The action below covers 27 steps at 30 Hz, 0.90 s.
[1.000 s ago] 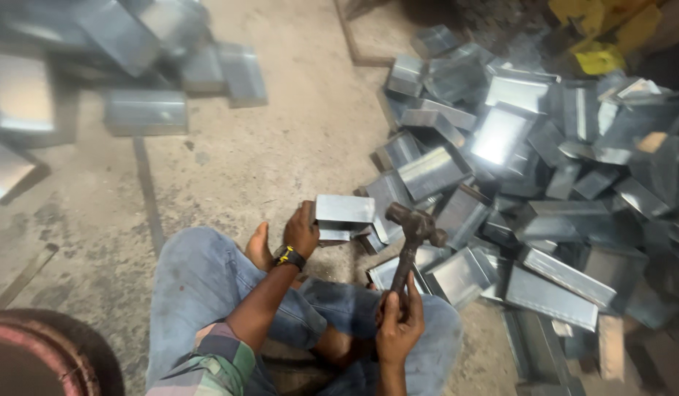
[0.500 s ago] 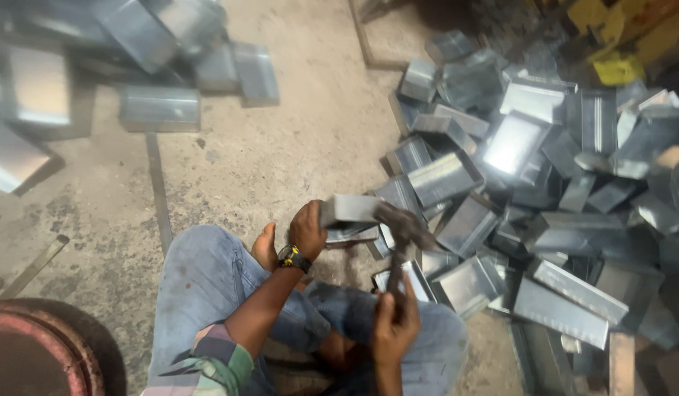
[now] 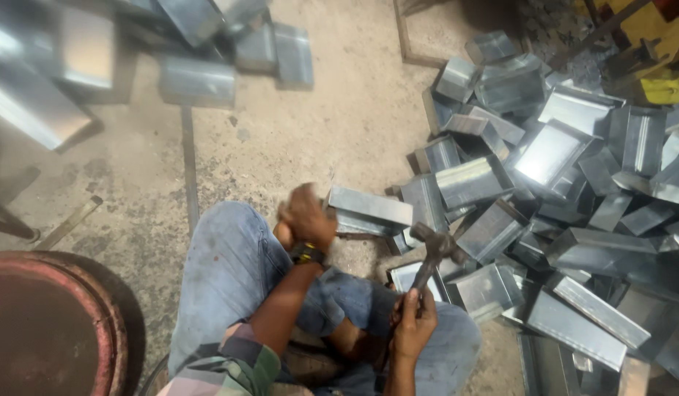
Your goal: The person uses a hammer to shape and flatten metal boxes by striking them against a metal block while sitting on the floor.
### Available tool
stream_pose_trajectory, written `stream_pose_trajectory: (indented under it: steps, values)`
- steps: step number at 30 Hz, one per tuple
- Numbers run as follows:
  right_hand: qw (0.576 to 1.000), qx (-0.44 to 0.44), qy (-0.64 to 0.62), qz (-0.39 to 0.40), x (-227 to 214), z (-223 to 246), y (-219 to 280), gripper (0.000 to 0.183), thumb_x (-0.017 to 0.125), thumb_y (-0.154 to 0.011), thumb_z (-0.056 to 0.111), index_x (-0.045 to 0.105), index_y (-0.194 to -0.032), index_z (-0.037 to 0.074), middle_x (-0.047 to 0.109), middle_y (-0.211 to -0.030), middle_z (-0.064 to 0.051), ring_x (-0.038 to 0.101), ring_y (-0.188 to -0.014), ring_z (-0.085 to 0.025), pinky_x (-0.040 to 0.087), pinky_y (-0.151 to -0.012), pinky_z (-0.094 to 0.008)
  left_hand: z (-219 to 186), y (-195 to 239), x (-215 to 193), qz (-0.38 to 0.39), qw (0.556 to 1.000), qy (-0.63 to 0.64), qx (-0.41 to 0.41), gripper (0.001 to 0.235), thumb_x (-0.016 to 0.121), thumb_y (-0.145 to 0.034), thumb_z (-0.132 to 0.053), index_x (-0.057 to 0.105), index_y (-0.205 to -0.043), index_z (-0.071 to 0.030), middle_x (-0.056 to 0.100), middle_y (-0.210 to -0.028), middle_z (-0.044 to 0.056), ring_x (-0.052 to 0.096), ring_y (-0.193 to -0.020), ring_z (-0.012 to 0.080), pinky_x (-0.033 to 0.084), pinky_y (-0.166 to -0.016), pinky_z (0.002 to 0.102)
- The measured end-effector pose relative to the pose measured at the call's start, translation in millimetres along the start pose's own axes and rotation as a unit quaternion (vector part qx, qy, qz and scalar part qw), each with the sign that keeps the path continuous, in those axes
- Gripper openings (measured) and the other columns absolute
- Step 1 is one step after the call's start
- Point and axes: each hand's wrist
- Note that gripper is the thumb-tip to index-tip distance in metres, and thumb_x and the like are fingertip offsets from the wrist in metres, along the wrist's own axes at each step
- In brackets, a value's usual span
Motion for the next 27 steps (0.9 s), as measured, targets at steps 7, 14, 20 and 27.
stream_pose_trajectory:
  steps: [7,14,20,27]
  values:
    - [0.999,-0.036,0.032,0.002,3,18,3,0.031,0.058,-0.101,0.022,0.062,-0.122,-0.001,0.057,-0.066,-0.004,0.048,-0.048,-0.009,0.039,-0.043,-0.024,3,-20,-8,0.055,0.99,0.063,0.11,0.044,0.066,-0.073,-0.006,0.059,-0.117,-0.003,0.062,-0.12,0.017,0.054,-0.119,0.0417,0.044,-0.1,0.052]
    - [0.981,-0.174,-0.088,-0.002,10,101,3,0.027,0.054,-0.109,0.022,0.047,-0.126,0.002,0.051,-0.072,-0.004,0.046,-0.054,-0.008,0.036,-0.044,-0.024,-95,-43,-56,0.09,0.942,-0.123,0.298,0.01,0.057,-0.084,-0.012,0.061,-0.094,-0.011,0.061,-0.095,0.008,0.058,-0.093,0.0287,0.046,-0.075,0.043]
    - [0.904,-0.397,-0.123,-0.105,-14,173,-17,0.038,0.045,-0.115,0.04,0.039,-0.147,0.021,0.054,-0.078,-0.006,0.047,-0.046,-0.009,0.038,-0.044,-0.026,-107,-43,-60,0.109,0.945,-0.129,0.28,0.011,0.058,-0.083,-0.013,0.061,-0.094,-0.01,0.061,-0.094,0.009,0.058,-0.092,0.0292,0.047,-0.075,0.044]
    - [0.895,-0.257,0.363,0.027,10,103,-55,0.032,0.053,-0.108,0.029,0.055,-0.131,0.006,0.062,-0.076,-0.009,0.051,-0.06,-0.01,0.041,-0.057,-0.025,-104,-44,-60,0.113,0.941,-0.138,0.287,0.012,0.059,-0.082,-0.012,0.061,-0.093,-0.01,0.061,-0.094,0.009,0.058,-0.093,0.0298,0.047,-0.076,0.044]
Point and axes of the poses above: each hand's wrist, its own y-axis away from the middle knuckle, its own x-axis out of the palm, z = x × y
